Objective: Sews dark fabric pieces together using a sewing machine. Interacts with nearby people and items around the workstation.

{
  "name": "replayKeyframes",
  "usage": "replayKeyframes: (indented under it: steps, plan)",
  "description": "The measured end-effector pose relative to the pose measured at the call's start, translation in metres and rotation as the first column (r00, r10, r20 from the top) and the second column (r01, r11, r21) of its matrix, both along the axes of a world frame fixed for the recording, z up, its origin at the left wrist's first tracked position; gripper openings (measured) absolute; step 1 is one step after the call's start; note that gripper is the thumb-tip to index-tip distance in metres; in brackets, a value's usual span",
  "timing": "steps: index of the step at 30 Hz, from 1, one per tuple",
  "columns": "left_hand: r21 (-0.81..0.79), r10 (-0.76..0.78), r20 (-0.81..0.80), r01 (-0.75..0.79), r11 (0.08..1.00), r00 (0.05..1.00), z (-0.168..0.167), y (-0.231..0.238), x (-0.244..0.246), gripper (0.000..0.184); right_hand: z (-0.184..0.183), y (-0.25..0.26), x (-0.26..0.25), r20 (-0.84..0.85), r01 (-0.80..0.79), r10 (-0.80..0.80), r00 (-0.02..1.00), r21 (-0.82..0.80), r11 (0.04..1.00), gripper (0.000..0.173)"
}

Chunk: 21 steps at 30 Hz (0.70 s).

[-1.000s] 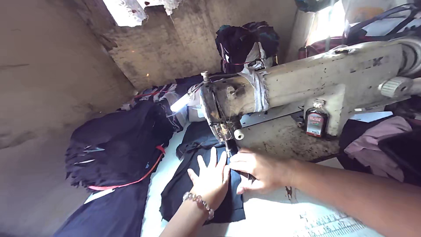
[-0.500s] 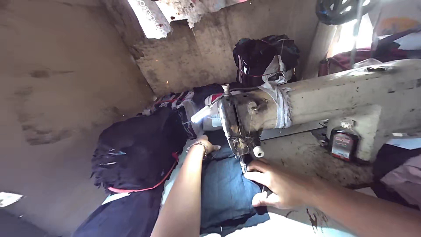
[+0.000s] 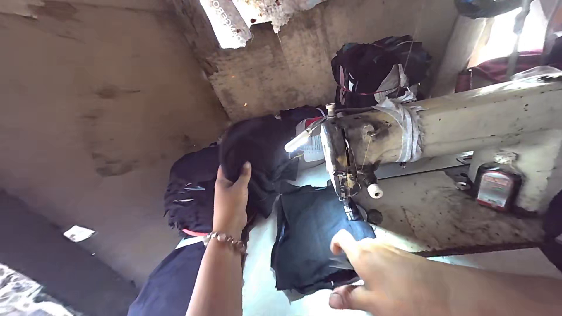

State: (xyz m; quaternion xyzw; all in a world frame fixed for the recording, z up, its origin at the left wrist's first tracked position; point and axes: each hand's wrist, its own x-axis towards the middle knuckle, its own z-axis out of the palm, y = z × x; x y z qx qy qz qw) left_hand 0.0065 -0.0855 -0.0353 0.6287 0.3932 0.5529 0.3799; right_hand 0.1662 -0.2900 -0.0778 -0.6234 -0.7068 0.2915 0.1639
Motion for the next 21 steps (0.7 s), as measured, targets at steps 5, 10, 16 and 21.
replayKeyframes:
  steps: [5, 10, 16, 21]
  plan:
    - [-0.002, 0.05, 0.227, -0.051, 0.999, 0.973, -0.011, 0.004, -0.006, 0.045, 0.025, 0.039, -0.016, -0.23, -0.092, 0.037, 0.973, -0.231, 0.968, 0.037]
    - [0.038, 0.035, 0.257, -0.046, 0.998, 0.966, -0.018, 0.008, -0.007, 0.045, 0.039, 0.072, -0.029, 0.14, 0.078, -0.074, 0.987, -0.019, 0.997, 0.044]
    - [0.049, 0.011, 0.272, -0.026, 0.998, 0.962, -0.02, 0.005, -0.005, 0.044, 0.035, 0.103, -0.04, 0.286, 0.224, -0.247, 0.926, 0.109, 0.968, 0.042]
    - [0.083, -0.005, 0.265, -0.017, 0.996, 0.964, -0.021, 0.004, -0.005, 0.043, 0.034, 0.117, -0.043, 0.21, 0.268, -0.287, 0.934, 0.116, 0.956, 0.029]
